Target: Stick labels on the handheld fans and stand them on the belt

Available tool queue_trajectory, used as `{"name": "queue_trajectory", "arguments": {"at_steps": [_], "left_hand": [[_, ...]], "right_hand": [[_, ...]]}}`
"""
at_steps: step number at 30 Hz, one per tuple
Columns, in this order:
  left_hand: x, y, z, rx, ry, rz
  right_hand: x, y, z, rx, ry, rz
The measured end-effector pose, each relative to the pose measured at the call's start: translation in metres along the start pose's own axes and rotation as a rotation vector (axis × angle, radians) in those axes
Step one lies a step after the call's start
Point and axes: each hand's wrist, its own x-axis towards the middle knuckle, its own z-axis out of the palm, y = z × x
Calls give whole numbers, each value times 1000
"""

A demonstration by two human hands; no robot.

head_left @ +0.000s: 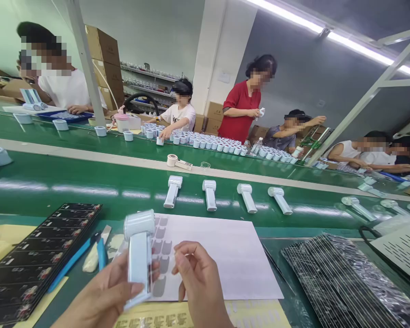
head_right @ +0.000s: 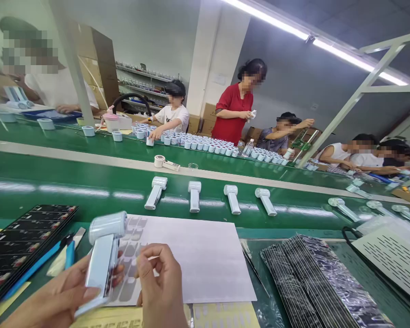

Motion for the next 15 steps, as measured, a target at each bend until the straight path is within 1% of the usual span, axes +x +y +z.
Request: {"name": "queue_trajectory", "arguments": {"at_steps": [2, 3, 4, 5, 6, 8, 10, 13, 15], "left_hand": [[21, 21, -9, 154, 40, 26], [34, 33, -12, 259, 71, 62], [49, 46, -15, 337, 75, 94], [64, 59, -18, 376, 79, 126], [80, 72, -19, 404, 86, 155], [113, 93, -19, 468, 134, 198], [144, 107, -18, 540, 195, 207], [182, 114, -18, 620, 275, 206], [198, 115, -21, 661, 316, 236]], "right_hand": [[10, 2, -8, -447, -9, -37], [14, 3, -10, -661, -30, -60], [20, 4, -11, -832, -58, -85], [25, 6, -10, -948, -89, -106], [30, 8, -9, -1014, -115, -122], [39, 15, -3, -1062, -131, -151], [47, 24, 3, -1120, -134, -205], [52, 41, 11, -1197, -94, -328], [54, 51, 13, -1239, -32, -411]]}}
